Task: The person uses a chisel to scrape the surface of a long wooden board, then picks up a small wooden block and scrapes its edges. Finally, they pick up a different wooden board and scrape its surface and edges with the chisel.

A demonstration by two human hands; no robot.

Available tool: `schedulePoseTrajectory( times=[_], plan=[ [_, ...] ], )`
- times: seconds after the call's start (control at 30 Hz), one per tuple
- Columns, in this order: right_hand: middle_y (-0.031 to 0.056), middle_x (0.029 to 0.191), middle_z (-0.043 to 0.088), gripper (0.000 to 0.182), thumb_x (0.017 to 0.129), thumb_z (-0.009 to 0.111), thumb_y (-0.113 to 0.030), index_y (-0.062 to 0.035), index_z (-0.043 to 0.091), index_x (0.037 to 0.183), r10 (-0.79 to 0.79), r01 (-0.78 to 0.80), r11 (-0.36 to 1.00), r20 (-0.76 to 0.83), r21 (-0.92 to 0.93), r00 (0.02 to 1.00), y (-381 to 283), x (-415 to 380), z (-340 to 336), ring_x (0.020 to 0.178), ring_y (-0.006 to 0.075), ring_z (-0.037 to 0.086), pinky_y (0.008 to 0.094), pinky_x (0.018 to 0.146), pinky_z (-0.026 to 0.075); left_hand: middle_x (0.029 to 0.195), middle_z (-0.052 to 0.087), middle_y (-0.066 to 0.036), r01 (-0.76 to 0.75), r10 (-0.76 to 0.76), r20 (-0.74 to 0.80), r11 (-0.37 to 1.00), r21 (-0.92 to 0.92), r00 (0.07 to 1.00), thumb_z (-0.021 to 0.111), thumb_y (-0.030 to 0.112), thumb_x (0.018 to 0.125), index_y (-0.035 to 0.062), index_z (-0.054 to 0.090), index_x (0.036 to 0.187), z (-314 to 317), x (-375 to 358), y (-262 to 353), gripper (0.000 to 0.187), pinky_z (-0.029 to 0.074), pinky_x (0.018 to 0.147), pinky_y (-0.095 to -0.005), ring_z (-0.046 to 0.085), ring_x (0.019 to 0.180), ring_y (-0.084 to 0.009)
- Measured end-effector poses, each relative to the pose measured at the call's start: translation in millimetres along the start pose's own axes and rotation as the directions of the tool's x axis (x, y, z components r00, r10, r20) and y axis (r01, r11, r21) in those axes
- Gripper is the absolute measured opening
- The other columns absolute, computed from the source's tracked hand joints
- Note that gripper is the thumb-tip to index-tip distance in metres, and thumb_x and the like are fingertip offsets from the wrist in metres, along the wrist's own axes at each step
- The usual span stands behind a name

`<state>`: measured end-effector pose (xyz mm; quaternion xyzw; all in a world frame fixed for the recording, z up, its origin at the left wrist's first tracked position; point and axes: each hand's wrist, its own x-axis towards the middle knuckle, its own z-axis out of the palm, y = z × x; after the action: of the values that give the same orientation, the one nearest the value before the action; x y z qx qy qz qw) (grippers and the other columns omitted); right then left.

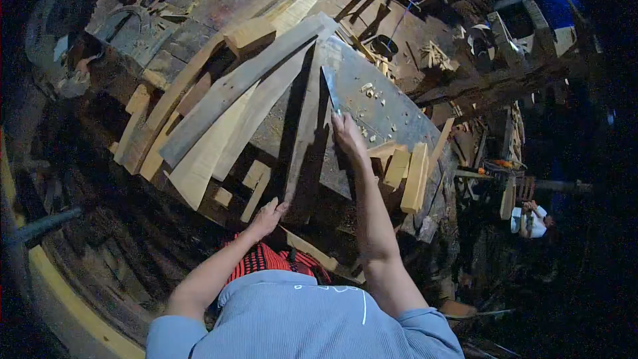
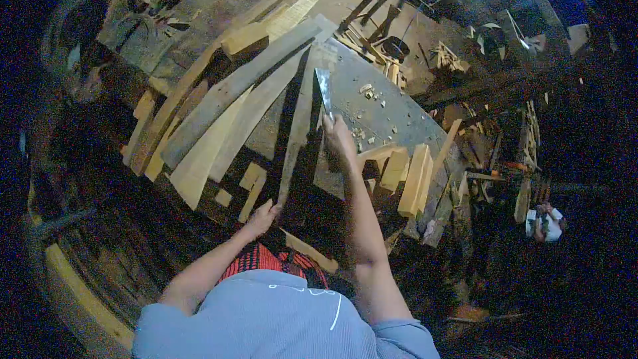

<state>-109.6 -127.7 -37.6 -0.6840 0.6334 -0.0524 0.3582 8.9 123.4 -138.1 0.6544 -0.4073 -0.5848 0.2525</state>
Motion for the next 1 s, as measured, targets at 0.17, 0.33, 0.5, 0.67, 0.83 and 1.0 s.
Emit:
schedulePoseTrajectory(
  times=[0.17,0.33,0.5,0.67,0.83,1.0],
  plan=[
    [0.026,0.096,0.054,0.051,0.085,0.037,-0.045,-0.0013,0.045,0.109,0.036,-0.035,0.996,-0.002,0.08,0.999,10,2,9,0.094,0.0385,0.051,0.0414,0.078,0.04,0.114,0.041,-0.032,0.003,-0.003,-0.023,1.0,0.013,1.0,0.032,0.057,0.082,-0.0118,0.036,0.117,2,3,-5,0.077,0.034,0.091,-0.0383,0.04,0.11,-0.0388],
    [0.0178,0.082,0.054,0.047,0.086,0.037,-0.039,0.0048,0.046,0.101,-0.045,0.049,0.996,-0.055,0.08,0.997,15,-13,21,0.078,0.0266,0.053,0.0343,0.074,0.04,0.116,0.04,-0.033,0.022,-0.022,0.068,1.0,0.0,0.997,0.031,0.059,0.081,-0.014,0.034,0.117,0,6,-8,0.082,0.032,0.093,-0.0375,0.039,0.112,-0.0384],
    [0.0084,0.066,0.048,0.041,0.085,0.039,-0.038,0.0025,0.046,0.087,-0.011,0.005,0.983,0.031,0.184,0.999,8,42,-2,0.059,0.0167,0.048,0.0316,0.054,0.04,0.114,0.041,-0.033,0.011,-0.009,0.076,1.0,-0.028,0.997,0.032,0.058,0.081,-0.0144,0.034,0.116,0,7,-6,0.081,0.033,0.092,-0.0377,0.04,0.11,-0.039],
    [0.014,0.075,0.054,0.043,0.083,0.044,-0.038,0.0035,0.049,0.093,-0.062,0.064,0.983,-0.02,0.171,0.998,1,9,-8,0.07,0.0205,0.051,0.0329,0.066,0.041,0.108,0.046,-0.032,-0.025,0.025,-0.009,1.0,-0.019,1.0,0.037,0.048,0.085,-0.0124,0.038,0.114,-1,0,3,0.067,0.038,0.087,-0.0391,0.045,0.104,-0.04],
    [0.0131,0.072,0.053,0.043,0.083,0.045,-0.038,0.0047,0.049,0.093,-0.106,0.1,0.971,0.014,0.216,0.994,12,17,-8,0.068,0.0202,0.05,0.033,0.066,0.041,0.105,0.047,-0.032,-0.023,0.024,0.035,0.999,-0.022,0.999,0.036,0.047,0.085,-0.0111,0.039,0.113,-1,5,-4,0.065,0.039,0.084,-0.0403,0.046,0.102,-0.0411],
    [0.009,0.065,0.05,0.042,0.084,0.044,-0.038,0.0037,0.047,0.085,-0.042,0.026,0.979,0.078,0.2,0.996,-16,53,-28,0.061,0.0204,0.048,0.0333,0.06,0.04,0.096,0.05,-0.032,-0.136,0.138,-0.101,0.99,0.029,0.985,0.038,0.045,0.085,-0.0103,0.041,0.109,10,10,-22,0.061,0.041,0.077,-0.0428,0.048,0.095,-0.0433]
  ],
)
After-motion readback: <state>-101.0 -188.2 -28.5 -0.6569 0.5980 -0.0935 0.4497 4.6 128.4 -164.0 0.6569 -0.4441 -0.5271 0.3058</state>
